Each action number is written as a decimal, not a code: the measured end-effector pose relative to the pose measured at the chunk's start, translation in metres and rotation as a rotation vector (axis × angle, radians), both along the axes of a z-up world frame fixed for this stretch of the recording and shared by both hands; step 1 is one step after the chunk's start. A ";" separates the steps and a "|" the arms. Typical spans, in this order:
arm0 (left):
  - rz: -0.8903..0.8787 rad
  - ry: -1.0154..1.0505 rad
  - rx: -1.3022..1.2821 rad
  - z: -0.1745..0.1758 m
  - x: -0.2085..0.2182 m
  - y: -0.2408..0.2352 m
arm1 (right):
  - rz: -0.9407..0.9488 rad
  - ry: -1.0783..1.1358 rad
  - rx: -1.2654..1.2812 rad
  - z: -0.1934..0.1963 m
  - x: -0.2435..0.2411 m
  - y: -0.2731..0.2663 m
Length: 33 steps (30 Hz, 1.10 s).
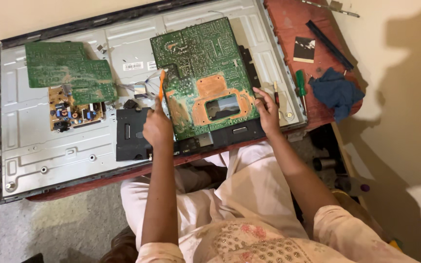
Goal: The person cleans a disassembled television circuit board using a toothbrush and a screwdriver. They scrub the board's surface and scrape residue from the copper areas, then brush away debris.
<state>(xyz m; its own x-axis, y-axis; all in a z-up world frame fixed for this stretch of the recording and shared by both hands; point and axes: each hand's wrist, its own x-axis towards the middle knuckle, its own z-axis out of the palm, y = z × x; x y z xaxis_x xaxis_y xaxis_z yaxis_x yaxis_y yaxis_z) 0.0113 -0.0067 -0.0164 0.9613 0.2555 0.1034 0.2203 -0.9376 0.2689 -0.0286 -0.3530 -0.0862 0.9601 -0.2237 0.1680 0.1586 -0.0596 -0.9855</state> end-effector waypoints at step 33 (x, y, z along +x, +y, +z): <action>-0.034 0.130 0.006 0.009 -0.068 -0.002 | -0.010 -0.044 0.002 -0.006 0.001 -0.001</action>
<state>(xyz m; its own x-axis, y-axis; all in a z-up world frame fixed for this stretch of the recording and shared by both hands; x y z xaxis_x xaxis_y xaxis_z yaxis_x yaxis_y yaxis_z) -0.0569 -0.0092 -0.0073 0.9747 0.2226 -0.0213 0.2213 -0.9467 0.2342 -0.0273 -0.3535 -0.0920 0.9494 -0.2336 0.2099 0.2014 -0.0597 -0.9777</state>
